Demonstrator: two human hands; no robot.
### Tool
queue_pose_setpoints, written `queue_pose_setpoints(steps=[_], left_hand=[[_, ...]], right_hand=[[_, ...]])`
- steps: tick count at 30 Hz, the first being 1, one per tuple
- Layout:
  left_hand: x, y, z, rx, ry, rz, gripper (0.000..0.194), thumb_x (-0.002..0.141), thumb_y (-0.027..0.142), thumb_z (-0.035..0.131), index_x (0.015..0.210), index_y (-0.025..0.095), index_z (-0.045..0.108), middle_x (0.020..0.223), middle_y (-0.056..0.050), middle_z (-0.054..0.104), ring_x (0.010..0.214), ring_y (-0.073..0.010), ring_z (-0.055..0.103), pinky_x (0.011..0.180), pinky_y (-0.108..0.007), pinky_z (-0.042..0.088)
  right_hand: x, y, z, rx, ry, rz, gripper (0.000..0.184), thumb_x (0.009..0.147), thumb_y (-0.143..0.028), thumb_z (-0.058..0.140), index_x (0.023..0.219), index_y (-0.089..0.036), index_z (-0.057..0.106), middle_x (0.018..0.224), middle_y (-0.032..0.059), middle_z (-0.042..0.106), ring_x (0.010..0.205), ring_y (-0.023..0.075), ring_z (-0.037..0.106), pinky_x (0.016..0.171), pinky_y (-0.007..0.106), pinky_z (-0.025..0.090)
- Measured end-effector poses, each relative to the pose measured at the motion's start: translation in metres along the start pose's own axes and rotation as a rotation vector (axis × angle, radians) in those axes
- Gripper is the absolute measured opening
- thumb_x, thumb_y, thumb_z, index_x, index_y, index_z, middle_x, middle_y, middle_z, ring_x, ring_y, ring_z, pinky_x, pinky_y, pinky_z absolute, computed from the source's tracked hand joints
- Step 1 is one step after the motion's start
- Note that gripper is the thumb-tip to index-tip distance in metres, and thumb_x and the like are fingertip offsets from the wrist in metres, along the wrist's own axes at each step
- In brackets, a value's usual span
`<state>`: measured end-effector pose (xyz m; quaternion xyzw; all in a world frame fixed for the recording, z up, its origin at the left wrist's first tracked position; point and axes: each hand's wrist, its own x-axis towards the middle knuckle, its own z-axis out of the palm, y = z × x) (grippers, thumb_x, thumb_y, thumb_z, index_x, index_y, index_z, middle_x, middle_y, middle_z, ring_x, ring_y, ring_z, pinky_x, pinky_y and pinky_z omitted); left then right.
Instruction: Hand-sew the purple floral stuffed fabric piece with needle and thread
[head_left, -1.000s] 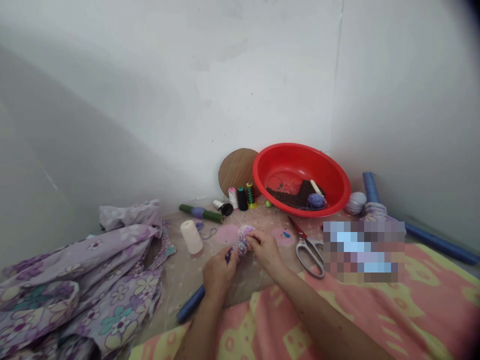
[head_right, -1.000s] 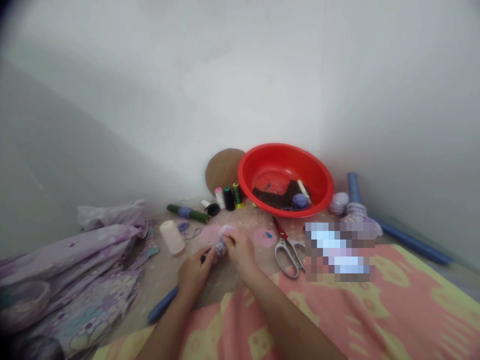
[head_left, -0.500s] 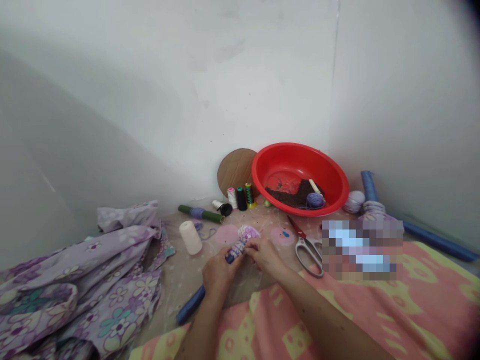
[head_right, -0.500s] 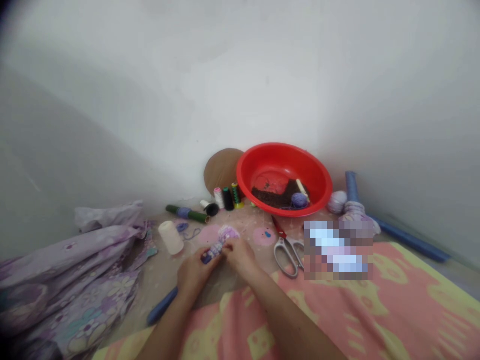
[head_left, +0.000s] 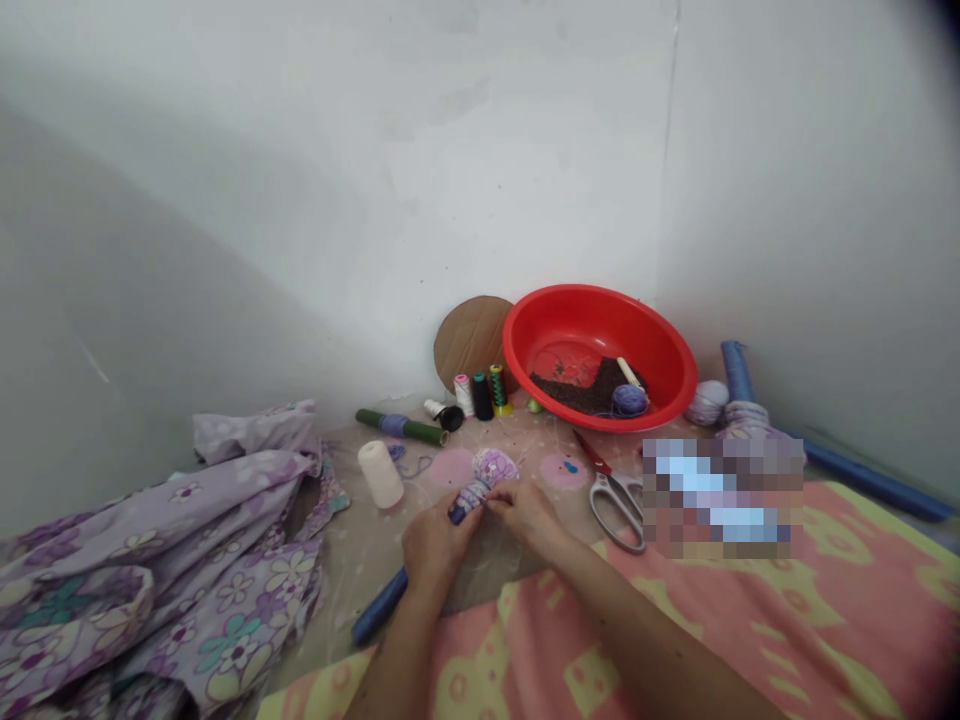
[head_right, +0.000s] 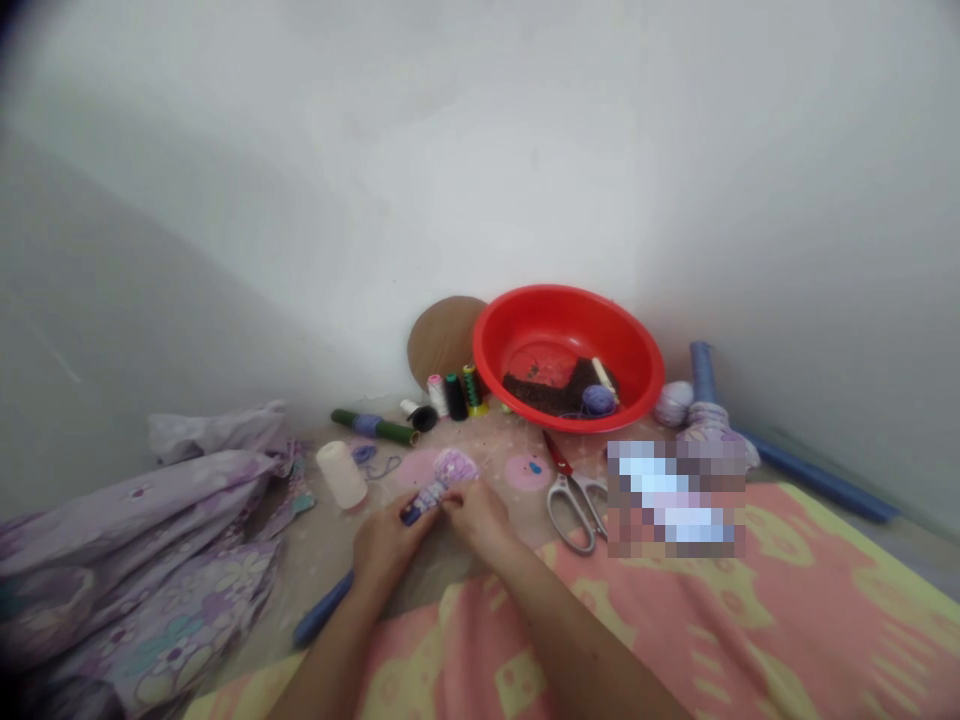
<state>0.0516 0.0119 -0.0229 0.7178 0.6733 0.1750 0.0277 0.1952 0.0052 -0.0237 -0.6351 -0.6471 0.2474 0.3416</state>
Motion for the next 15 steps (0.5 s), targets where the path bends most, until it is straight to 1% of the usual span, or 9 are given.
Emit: queue_pose_setpoints(steps=[6,12,15], left_hand=[[-0.0011,0.0042,-0.0053,-0.008,-0.035,-0.036,0.052,0.068,0.063,0.034,0.103,0.031,0.056,0.082,-0.005,0.064,0.076,-0.0185,0.057,0.058,-0.023,0.036],[0.0000,0.0034,-0.0050,-0.016,-0.043,-0.033,0.052,0.068,0.062,0.035,0.104,0.031,0.055,0.084,-0.005,0.064,0.077,-0.0185,0.057,0.058,-0.022,0.035],[0.0008,0.0020,-0.0039,-0.014,-0.045,-0.031,0.050,0.068,0.062,0.035,0.103,0.033,0.055,0.083,-0.004,0.064,0.077,-0.0194,0.057,0.057,-0.023,0.035]], right_hand=[[-0.0008,-0.0031,-0.0015,-0.030,0.029,-0.006,0.020,0.070,-0.026,0.045,0.074,-0.024,0.065,0.067,-0.0009,0.062,0.062,0.0113,0.052,0.052,0.019,0.031],[-0.0009,-0.0010,0.0001,-0.051,-0.009,-0.026,0.022,0.069,-0.027,0.046,0.076,-0.026,0.066,0.070,-0.0016,0.064,0.066,0.0130,0.055,0.053,0.019,0.033],[0.0000,0.0007,-0.0001,-0.046,-0.022,-0.013,0.022,0.069,-0.029,0.048,0.079,-0.027,0.067,0.074,-0.0018,0.066,0.070,0.0138,0.056,0.055,0.020,0.034]])
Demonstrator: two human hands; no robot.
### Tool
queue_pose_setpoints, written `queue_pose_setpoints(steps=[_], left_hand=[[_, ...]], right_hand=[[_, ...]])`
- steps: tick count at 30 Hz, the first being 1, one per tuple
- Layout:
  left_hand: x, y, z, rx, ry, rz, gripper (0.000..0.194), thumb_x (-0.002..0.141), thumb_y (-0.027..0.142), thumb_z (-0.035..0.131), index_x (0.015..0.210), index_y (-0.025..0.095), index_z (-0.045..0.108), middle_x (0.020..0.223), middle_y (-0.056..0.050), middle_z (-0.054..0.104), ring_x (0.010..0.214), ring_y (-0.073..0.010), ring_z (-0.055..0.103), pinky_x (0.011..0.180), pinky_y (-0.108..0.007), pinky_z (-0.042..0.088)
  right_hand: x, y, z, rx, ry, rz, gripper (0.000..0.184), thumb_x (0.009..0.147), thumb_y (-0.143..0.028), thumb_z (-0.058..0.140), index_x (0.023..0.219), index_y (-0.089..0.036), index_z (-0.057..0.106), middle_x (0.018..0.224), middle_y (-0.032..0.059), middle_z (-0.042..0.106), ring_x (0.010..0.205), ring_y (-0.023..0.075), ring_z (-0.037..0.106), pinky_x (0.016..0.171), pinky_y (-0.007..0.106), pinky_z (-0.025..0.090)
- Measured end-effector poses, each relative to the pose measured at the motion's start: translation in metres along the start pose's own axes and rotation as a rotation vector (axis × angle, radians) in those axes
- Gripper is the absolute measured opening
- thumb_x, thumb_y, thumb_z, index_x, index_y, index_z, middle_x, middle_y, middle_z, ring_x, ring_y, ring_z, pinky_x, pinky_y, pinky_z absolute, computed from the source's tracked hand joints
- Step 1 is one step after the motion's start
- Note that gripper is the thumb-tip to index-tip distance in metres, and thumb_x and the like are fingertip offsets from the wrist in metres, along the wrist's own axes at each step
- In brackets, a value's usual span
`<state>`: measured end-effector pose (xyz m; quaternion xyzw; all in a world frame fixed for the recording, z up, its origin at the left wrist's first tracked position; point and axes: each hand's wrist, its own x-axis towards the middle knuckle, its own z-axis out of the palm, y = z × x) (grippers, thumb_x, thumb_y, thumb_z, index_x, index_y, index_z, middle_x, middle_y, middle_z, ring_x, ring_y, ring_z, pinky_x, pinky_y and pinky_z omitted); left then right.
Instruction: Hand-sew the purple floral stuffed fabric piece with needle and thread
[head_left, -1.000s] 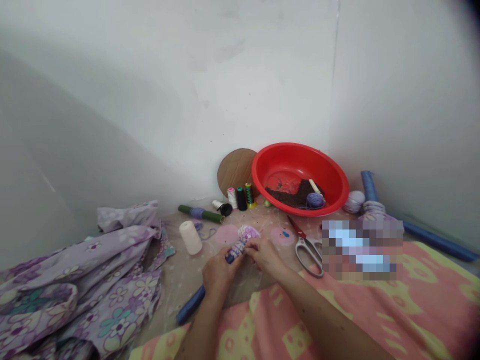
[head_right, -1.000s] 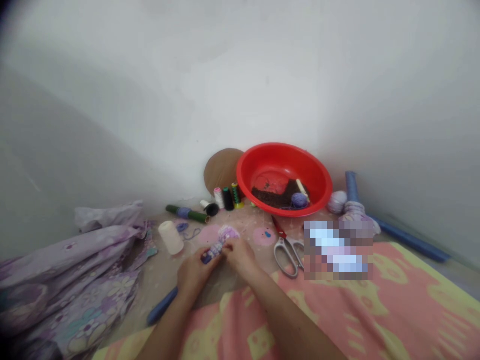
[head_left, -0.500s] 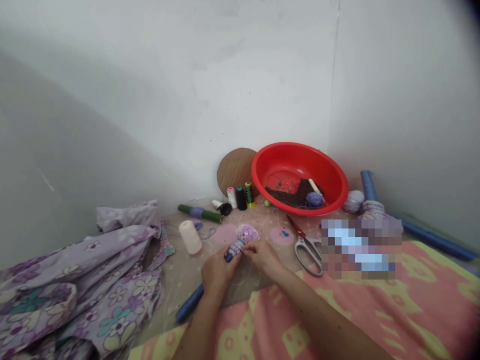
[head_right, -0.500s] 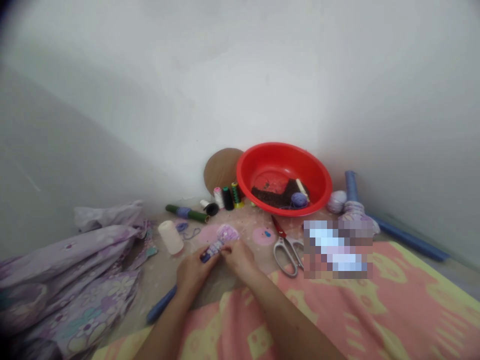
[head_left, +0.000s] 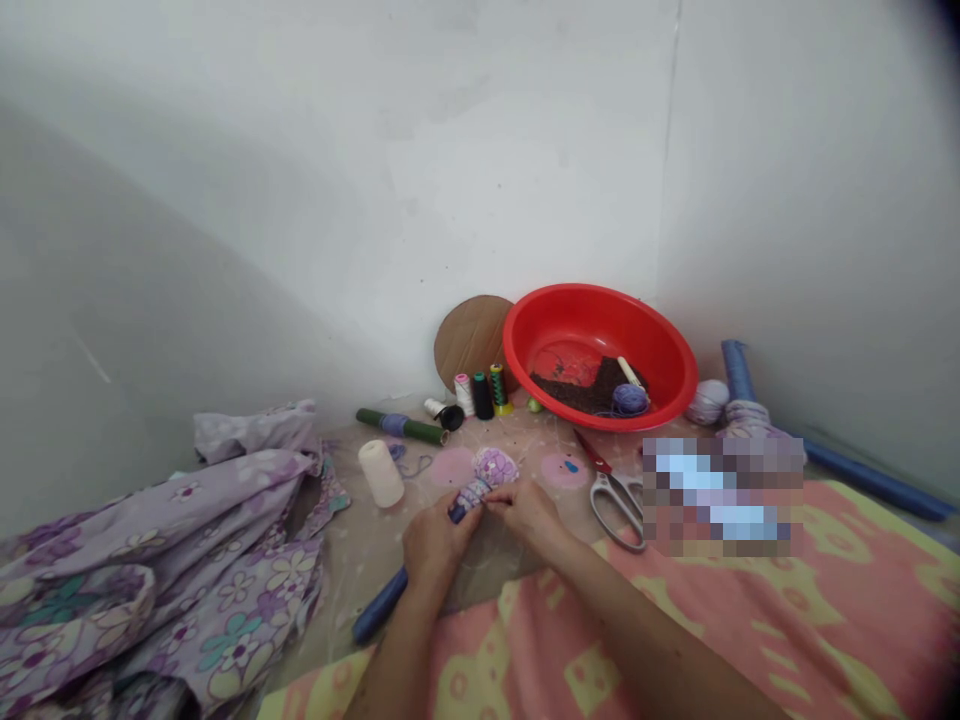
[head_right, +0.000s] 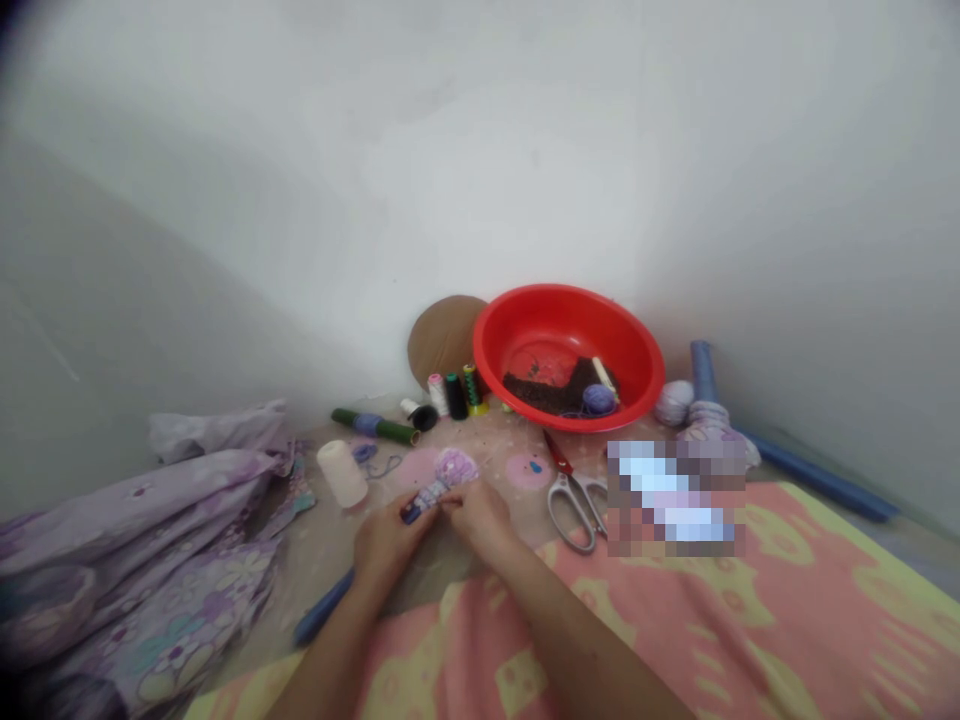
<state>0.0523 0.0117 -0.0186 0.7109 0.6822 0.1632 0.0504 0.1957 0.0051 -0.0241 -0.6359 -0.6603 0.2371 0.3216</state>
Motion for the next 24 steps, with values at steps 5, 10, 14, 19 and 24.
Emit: queue_pose_setpoints(steps=[5,10,14,19,24], left_hand=[[-0.0002,-0.0006,-0.0003,-0.008,0.013,0.006,0.050,0.068,0.062,0.035,0.103,0.033,0.055,0.083,-0.004,0.064,0.077,-0.0200,0.057,0.056,-0.023,0.035],[-0.0018,0.0027,-0.0040,-0.009,-0.005,-0.003,0.049,0.068,0.061,0.036,0.103,0.032,0.055,0.085,-0.004,0.064,0.079,-0.0194,0.057,0.057,-0.023,0.035],[-0.0027,0.0049,-0.0059,0.000,-0.010,-0.015,0.049,0.068,0.060,0.037,0.104,0.032,0.055,0.085,-0.005,0.064,0.079,-0.0190,0.057,0.057,-0.023,0.035],[-0.0023,0.0027,-0.0039,0.017,-0.006,-0.007,0.048,0.069,0.060,0.036,0.104,0.033,0.054,0.085,-0.004,0.064,0.078,-0.0197,0.057,0.058,-0.023,0.035],[-0.0022,0.0006,-0.0017,0.000,0.003,0.008,0.049,0.069,0.061,0.035,0.105,0.032,0.054,0.085,-0.004,0.064,0.078,-0.0192,0.057,0.057,-0.023,0.034]], right_hand=[[-0.0003,-0.0009,-0.0030,0.013,-0.021,0.033,0.024,0.069,-0.029,0.048,0.085,-0.030,0.065,0.082,-0.0028,0.066,0.073,0.0146,0.057,0.056,0.021,0.036],[0.0011,0.0004,-0.0028,0.033,-0.017,0.024,0.023,0.068,-0.029,0.049,0.085,-0.030,0.065,0.085,-0.0019,0.066,0.076,0.0161,0.058,0.059,0.022,0.038],[0.0024,0.0013,-0.0021,0.034,-0.007,0.015,0.023,0.068,-0.027,0.050,0.085,-0.029,0.065,0.086,-0.0017,0.066,0.078,0.0163,0.058,0.061,0.022,0.038],[0.0012,-0.0010,-0.0022,0.009,-0.003,0.016,0.023,0.069,-0.026,0.050,0.085,-0.028,0.066,0.086,-0.0010,0.066,0.078,0.0158,0.057,0.062,0.021,0.038],[0.0003,-0.0014,0.0005,-0.002,0.029,0.012,0.022,0.070,-0.026,0.049,0.084,-0.026,0.066,0.082,-0.0003,0.066,0.074,0.0142,0.057,0.059,0.020,0.036]])
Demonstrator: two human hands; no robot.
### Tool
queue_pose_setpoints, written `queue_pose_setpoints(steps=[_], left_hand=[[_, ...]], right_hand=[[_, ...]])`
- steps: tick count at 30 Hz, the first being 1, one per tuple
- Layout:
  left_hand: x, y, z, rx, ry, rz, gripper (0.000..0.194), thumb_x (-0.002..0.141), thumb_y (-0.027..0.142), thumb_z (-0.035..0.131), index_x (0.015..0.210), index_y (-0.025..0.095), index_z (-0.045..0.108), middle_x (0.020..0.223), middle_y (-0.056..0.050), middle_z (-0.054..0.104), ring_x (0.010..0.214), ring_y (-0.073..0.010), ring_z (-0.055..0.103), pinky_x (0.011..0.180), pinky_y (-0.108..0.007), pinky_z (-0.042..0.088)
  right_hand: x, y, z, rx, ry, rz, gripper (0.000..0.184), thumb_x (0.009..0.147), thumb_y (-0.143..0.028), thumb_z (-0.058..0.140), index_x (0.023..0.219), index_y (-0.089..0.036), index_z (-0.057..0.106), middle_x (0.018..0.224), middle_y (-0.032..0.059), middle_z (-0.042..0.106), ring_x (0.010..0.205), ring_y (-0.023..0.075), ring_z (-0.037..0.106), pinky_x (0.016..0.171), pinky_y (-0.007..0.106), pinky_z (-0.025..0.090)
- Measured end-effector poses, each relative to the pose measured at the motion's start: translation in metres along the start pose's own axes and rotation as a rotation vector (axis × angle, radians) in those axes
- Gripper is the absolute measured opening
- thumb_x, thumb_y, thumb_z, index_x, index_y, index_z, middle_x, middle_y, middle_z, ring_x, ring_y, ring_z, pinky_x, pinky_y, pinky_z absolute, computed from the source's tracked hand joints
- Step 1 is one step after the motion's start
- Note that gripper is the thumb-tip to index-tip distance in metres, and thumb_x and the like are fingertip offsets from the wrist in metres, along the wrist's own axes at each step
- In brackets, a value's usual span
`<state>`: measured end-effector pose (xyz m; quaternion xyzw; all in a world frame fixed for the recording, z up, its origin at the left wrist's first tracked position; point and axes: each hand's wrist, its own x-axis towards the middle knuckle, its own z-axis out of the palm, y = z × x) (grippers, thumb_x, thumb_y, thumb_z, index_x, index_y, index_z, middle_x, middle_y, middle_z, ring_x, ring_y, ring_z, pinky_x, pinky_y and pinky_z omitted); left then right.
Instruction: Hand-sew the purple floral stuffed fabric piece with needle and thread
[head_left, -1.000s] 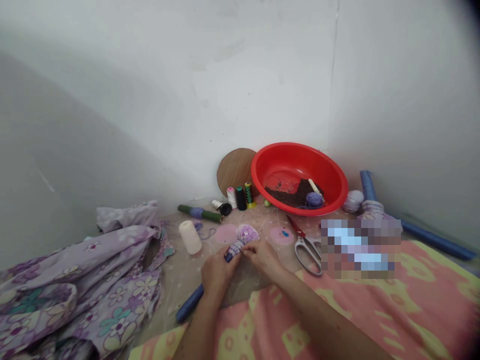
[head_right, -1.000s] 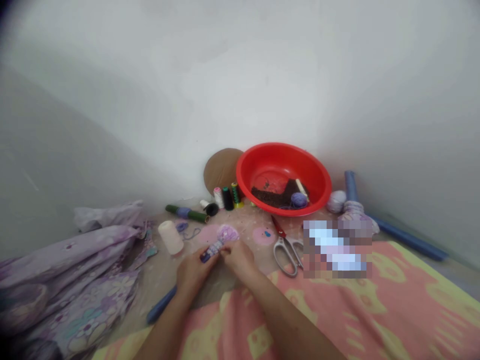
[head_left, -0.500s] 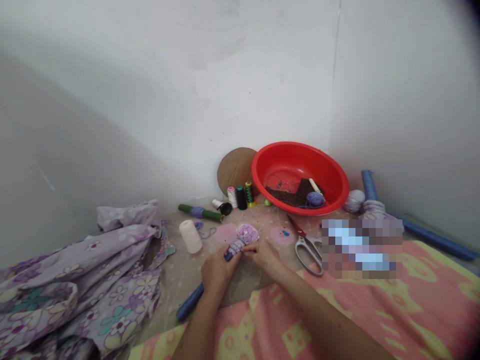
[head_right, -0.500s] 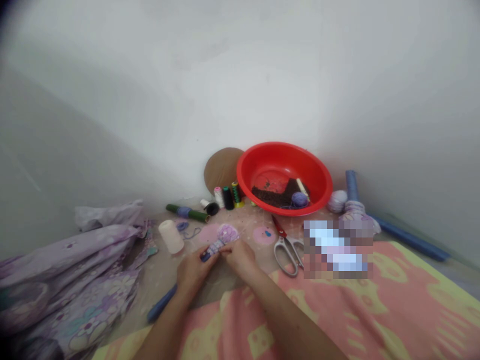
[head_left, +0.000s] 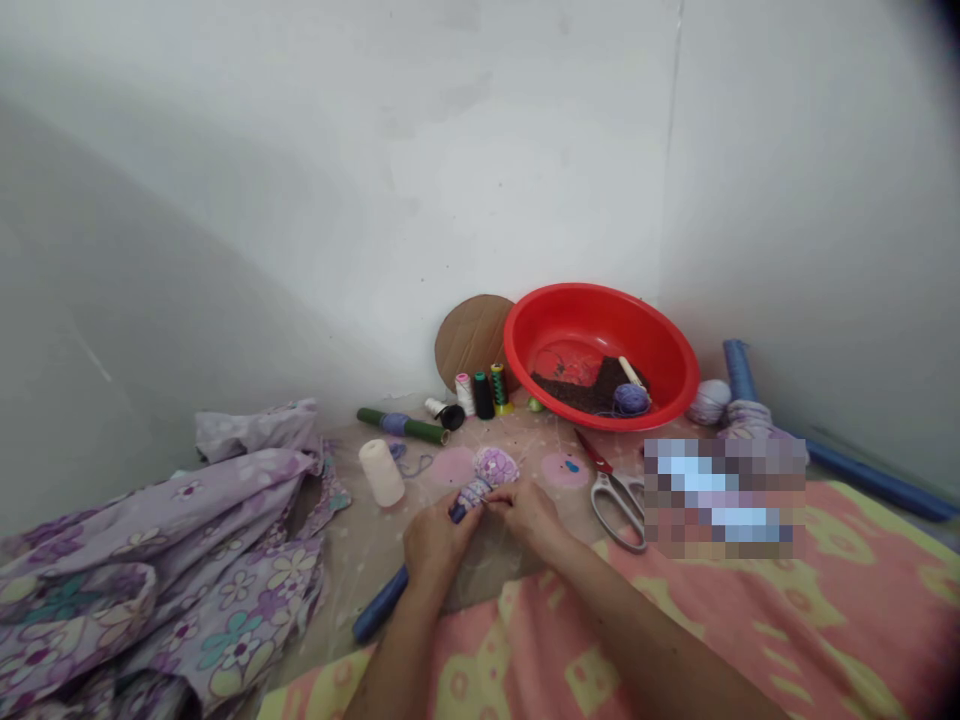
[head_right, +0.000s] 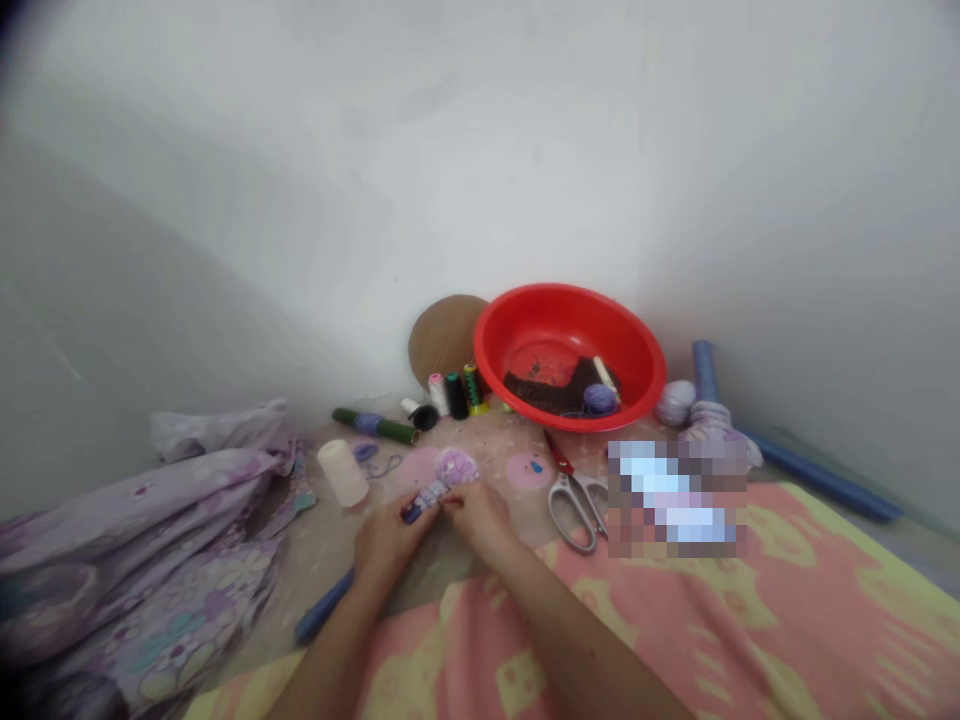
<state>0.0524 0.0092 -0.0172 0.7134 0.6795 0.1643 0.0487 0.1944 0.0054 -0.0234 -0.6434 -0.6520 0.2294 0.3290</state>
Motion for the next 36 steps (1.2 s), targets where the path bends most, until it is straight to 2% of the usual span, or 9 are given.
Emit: queue_pose_setpoints(steps=[8,14,22,29,36], left_hand=[[0.000,0.001,-0.002,0.010,-0.007,0.009,0.048,0.070,0.059,0.037,0.104,0.031,0.055,0.084,-0.005,0.064,0.076,-0.0184,0.057,0.058,-0.023,0.035],[0.000,0.000,-0.002,0.007,0.006,0.005,0.044,0.069,0.057,0.040,0.103,0.033,0.055,0.084,-0.004,0.064,0.079,-0.0180,0.057,0.059,-0.022,0.035],[-0.001,-0.001,0.001,0.007,0.025,0.035,0.043,0.070,0.057,0.039,0.102,0.034,0.056,0.083,-0.003,0.065,0.076,-0.0178,0.057,0.059,-0.022,0.036],[-0.004,0.006,-0.004,-0.002,0.000,-0.012,0.045,0.068,0.056,0.042,0.103,0.031,0.056,0.086,-0.006,0.064,0.080,-0.0188,0.057,0.062,-0.023,0.036],[-0.005,0.007,-0.002,0.015,0.015,-0.017,0.044,0.068,0.056,0.042,0.104,0.034,0.055,0.086,-0.005,0.064,0.079,-0.0197,0.057,0.062,-0.024,0.037]], right_hand=[[-0.003,-0.003,0.005,-0.005,0.036,0.007,0.017,0.070,-0.024,0.048,0.075,-0.022,0.064,0.070,0.0003,0.063,0.067,0.0124,0.054,0.056,0.019,0.033],[-0.002,-0.001,0.010,-0.011,0.052,0.007,0.016,0.071,-0.024,0.048,0.072,-0.020,0.063,0.069,0.0009,0.063,0.065,0.0121,0.053,0.056,0.019,0.033],[-0.002,-0.005,0.012,0.023,0.055,0.041,0.016,0.071,-0.024,0.047,0.073,-0.020,0.062,0.070,0.0012,0.062,0.065,0.0124,0.053,0.057,0.020,0.034],[-0.002,-0.005,0.017,0.001,0.083,0.059,0.015,0.071,-0.026,0.047,0.075,-0.020,0.060,0.072,0.0018,0.062,0.068,0.0133,0.053,0.058,0.021,0.034],[-0.002,-0.005,0.021,0.003,0.120,0.062,0.014,0.070,-0.022,0.046,0.079,-0.020,0.057,0.074,0.0022,0.060,0.070,0.0134,0.053,0.060,0.021,0.033]])
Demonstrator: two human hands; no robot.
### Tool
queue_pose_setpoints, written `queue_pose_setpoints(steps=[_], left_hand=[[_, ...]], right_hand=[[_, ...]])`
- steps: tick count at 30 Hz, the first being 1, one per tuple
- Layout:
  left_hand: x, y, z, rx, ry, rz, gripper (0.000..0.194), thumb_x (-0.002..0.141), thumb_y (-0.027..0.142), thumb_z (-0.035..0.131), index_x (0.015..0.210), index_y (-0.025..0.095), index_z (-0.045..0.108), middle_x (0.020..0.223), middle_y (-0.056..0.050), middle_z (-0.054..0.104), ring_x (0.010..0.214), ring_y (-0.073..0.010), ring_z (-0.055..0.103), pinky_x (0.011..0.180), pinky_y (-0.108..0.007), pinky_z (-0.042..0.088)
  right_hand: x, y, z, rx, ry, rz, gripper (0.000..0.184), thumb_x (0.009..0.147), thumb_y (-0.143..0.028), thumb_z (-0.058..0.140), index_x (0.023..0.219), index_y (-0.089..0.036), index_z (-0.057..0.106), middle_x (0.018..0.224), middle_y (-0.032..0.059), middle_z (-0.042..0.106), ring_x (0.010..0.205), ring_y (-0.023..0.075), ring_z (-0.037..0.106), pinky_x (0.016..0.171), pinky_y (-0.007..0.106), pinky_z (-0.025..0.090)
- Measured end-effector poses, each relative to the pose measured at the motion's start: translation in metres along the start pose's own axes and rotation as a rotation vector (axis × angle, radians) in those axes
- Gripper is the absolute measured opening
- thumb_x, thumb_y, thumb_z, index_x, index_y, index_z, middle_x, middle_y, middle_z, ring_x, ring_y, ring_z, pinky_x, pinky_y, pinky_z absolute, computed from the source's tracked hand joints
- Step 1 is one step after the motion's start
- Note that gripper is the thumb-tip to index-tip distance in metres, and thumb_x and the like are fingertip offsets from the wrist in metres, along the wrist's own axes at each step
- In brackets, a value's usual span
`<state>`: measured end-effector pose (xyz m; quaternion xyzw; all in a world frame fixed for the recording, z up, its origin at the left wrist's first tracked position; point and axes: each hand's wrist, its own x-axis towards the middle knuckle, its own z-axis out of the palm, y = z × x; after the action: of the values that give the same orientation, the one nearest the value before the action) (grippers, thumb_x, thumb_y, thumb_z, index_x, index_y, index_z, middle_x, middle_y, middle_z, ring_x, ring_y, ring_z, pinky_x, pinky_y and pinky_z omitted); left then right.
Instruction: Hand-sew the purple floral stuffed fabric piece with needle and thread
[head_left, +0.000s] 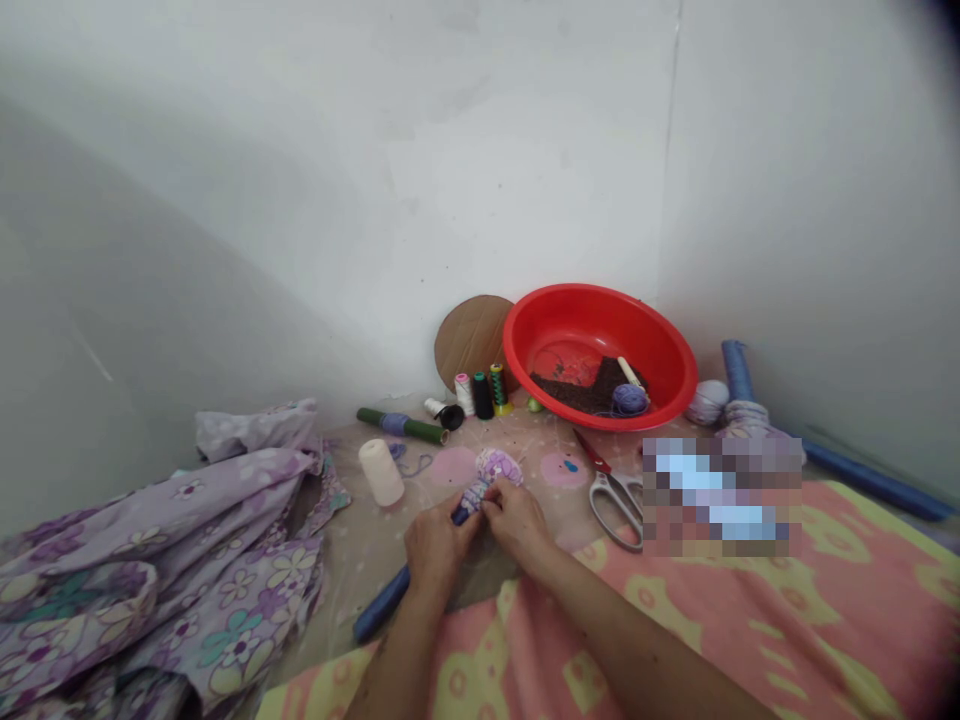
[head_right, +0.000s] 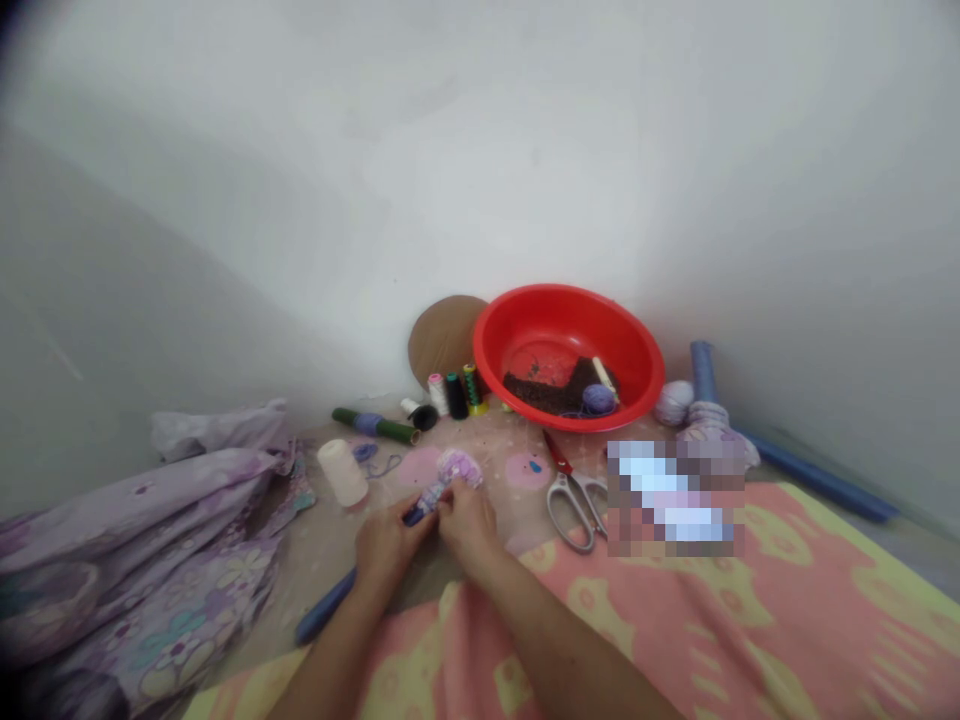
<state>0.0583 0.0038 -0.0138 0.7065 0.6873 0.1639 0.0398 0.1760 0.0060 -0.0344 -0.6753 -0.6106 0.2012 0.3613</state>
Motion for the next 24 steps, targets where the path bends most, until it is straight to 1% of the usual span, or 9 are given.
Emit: queue_pose_setpoints(steps=[6,9,12,14,17,20,24], left_hand=[[-0.003,0.002,-0.001,0.010,0.019,0.036,0.039,0.070,0.051,0.043,0.102,0.034,0.056,0.086,-0.004,0.065,0.079,-0.0192,0.057,0.062,-0.023,0.036],[-0.004,0.003,-0.001,-0.001,0.007,0.063,0.036,0.071,0.048,0.042,0.102,0.034,0.056,0.087,-0.003,0.064,0.079,-0.0175,0.057,0.061,-0.022,0.035],[-0.005,0.004,-0.001,-0.004,-0.008,0.050,0.038,0.072,0.047,0.042,0.105,0.032,0.054,0.087,-0.004,0.064,0.078,-0.0165,0.057,0.062,-0.021,0.035],[-0.005,0.004,-0.001,-0.001,-0.012,0.041,0.038,0.072,0.047,0.042,0.105,0.032,0.054,0.087,-0.004,0.064,0.078,-0.0167,0.057,0.062,-0.021,0.035],[-0.006,0.005,-0.002,0.007,-0.023,0.031,0.040,0.071,0.050,0.041,0.105,0.032,0.054,0.088,-0.004,0.064,0.080,-0.0174,0.057,0.061,-0.022,0.035],[-0.004,0.005,-0.003,0.008,-0.046,0.020,0.045,0.070,0.054,0.040,0.106,0.031,0.053,0.089,-0.004,0.063,0.081,-0.0184,0.056,0.061,-0.023,0.034],[0.001,-0.001,-0.003,-0.034,-0.070,0.056,0.044,0.073,0.053,0.037,0.106,0.030,0.053,0.090,-0.005,0.063,0.084,-0.0184,0.056,0.062,-0.023,0.035]], right_hand=[[-0.003,-0.006,-0.001,-0.008,-0.011,-0.007,0.018,0.070,-0.018,0.043,0.085,-0.019,0.053,0.079,0.0030,0.059,0.075,0.0140,0.052,0.063,0.022,0.033],[-0.006,-0.012,-0.006,-0.025,-0.033,-0.044,0.025,0.069,-0.014,0.040,0.091,-0.020,0.051,0.080,0.0030,0.059,0.076,0.0143,0.052,0.063,0.022,0.032],[-0.007,-0.014,-0.011,-0.035,-0.065,-0.095,0.029,0.068,-0.013,0.040,0.094,-0.020,0.050,0.078,0.0025,0.058,0.074,0.0143,0.052,0.062,0.022,0.031],[-0.005,-0.013,-0.015,-0.014,-0.096,-0.112,0.030,0.067,-0.013,0.039,0.093,-0.020,0.051,0.076,0.0017,0.058,0.071,0.0134,0.051,0.060,0.021,0.031],[0.000,-0.008,-0.019,0.027,-0.137,-0.090,0.029,0.065,-0.012,0.039,0.089,-0.020,0.053,0.070,0.0003,0.058,0.066,0.0118,0.050,0.057,0.020,0.030],[0.004,-0.005,-0.024,0.032,-0.118,-0.066,0.025,0.066,-0.014,0.039,0.085,-0.020,0.055,0.066,-0.0003,0.057,0.064,0.0115,0.049,0.056,0.020,0.030],[0.006,-0.004,-0.032,-0.050,-0.105,-0.031,0.021,0.066,-0.019,0.042,0.078,-0.021,0.059,0.071,0.0006,0.060,0.067,0.0132,0.052,0.056,0.021,0.031]])
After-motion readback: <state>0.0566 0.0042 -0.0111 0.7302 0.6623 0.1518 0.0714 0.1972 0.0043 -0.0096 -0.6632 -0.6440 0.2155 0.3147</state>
